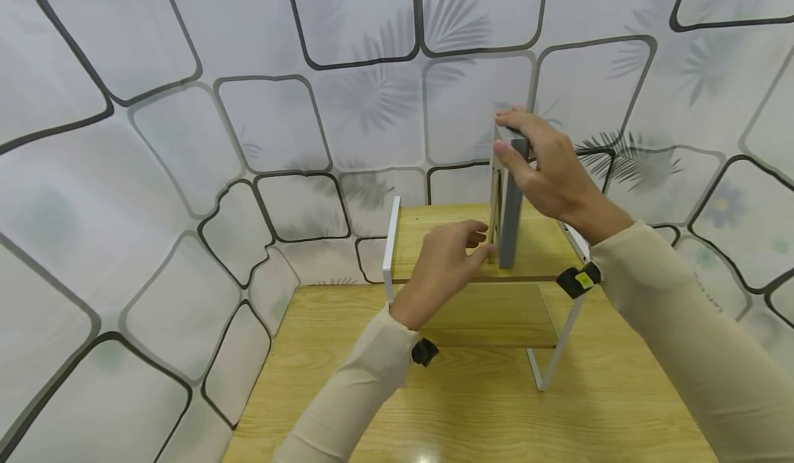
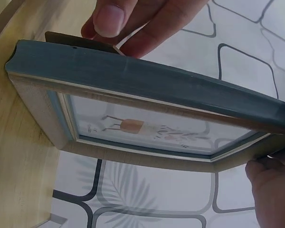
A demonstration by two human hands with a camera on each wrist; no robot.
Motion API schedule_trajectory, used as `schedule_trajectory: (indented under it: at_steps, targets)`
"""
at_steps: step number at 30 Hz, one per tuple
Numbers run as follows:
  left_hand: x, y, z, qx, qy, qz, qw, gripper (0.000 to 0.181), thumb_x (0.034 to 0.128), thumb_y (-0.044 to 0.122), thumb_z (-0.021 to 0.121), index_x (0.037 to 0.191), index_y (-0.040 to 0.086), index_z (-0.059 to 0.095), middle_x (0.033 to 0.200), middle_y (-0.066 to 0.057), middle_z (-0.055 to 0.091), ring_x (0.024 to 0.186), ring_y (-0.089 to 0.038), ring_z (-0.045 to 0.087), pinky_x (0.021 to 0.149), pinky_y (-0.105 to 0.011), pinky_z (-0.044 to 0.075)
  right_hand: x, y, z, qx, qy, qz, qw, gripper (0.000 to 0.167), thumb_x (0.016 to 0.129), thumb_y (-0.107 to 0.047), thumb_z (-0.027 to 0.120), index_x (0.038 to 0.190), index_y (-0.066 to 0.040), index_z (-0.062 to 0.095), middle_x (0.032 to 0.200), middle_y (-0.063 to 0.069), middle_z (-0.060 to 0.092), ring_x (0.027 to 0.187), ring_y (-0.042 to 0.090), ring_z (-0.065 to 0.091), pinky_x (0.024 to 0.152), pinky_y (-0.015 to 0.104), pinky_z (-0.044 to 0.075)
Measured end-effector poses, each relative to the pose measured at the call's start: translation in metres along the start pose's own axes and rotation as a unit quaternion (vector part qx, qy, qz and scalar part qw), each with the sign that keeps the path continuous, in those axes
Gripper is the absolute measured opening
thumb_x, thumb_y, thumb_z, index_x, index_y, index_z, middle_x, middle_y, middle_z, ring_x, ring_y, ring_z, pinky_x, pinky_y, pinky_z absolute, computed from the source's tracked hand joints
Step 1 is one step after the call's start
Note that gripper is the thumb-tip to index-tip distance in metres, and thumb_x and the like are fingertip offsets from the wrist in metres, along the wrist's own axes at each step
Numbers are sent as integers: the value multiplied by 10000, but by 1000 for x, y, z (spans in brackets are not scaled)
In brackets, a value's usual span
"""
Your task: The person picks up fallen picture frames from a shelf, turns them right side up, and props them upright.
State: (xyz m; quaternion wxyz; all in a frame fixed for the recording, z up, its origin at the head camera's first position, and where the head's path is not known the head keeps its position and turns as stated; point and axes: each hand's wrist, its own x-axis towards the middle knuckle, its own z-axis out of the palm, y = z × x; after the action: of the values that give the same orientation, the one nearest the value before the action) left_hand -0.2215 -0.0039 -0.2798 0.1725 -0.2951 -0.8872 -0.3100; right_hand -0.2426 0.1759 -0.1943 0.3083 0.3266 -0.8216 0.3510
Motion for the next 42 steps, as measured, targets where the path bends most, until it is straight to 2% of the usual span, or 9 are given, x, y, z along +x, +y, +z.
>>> schedule_trajectory:
  at_steps: [5, 12, 19, 27, 42]
  targets:
    - [2, 1, 2, 61, -144, -155, 9998, 324, 933, 222, 762, 1201, 42, 726, 1117, -69, 755, 971, -133, 735, 819, -211, 563, 0, 3, -1, 100, -28, -96, 9999, 415, 1046, -86, 536, 1428, 69, 496, 1497, 213, 483, 1501, 271, 288, 1225, 406, 214]
    - [4, 1, 5, 153, -203, -112, 9996, 280, 939, 216, 754, 1155, 38, 744, 1093, -69, 759, 979, -165, 734, 805, -211, 565, 0, 7, -1, 193, -63, -157, 9997, 405, 1042, -69, 540, 1424, 61, 505, 1500, 200, 484, 1499, 273, 293, 1222, 390, 220]
    - [6, 2, 8, 182, -187, -45, 9996, 237, 961, 194, 727, 1131, 31, 747, 1082, -71, 760, 943, -126, 734, 783, -181, 560, 0, 8, -2, 218, -41, -125, 9997, 408, 1038, -63, 543, 1427, 55, 506, 1512, 202, 472, 1498, 278, 293, 1226, 392, 209]
    - [6, 2, 9, 258, -70, 32, 9996, 209, 961, 187, 727, 1106, 41, 757, 1059, -57, 765, 940, -132, 735, 790, -207, 568, -1, 9, -3, 159, -7, -148, 9998, 406, 1033, -55, 554, 1425, 46, 512, 1507, 189, 482, 1495, 272, 298, 1220, 383, 222]
    - [3, -6, 0, 555, 182, 157, 9982, 172, 941, 105, 738, 1094, 33, 766, 1022, -55, 772, 898, -116, 740, 789, -227, 574, 0, 7, -1, 117, -139, -173, 9997, 415, 1055, -95, 523, 1444, 46, 486, 1516, 194, 467, 1484, 298, 319, 1218, 428, 232]
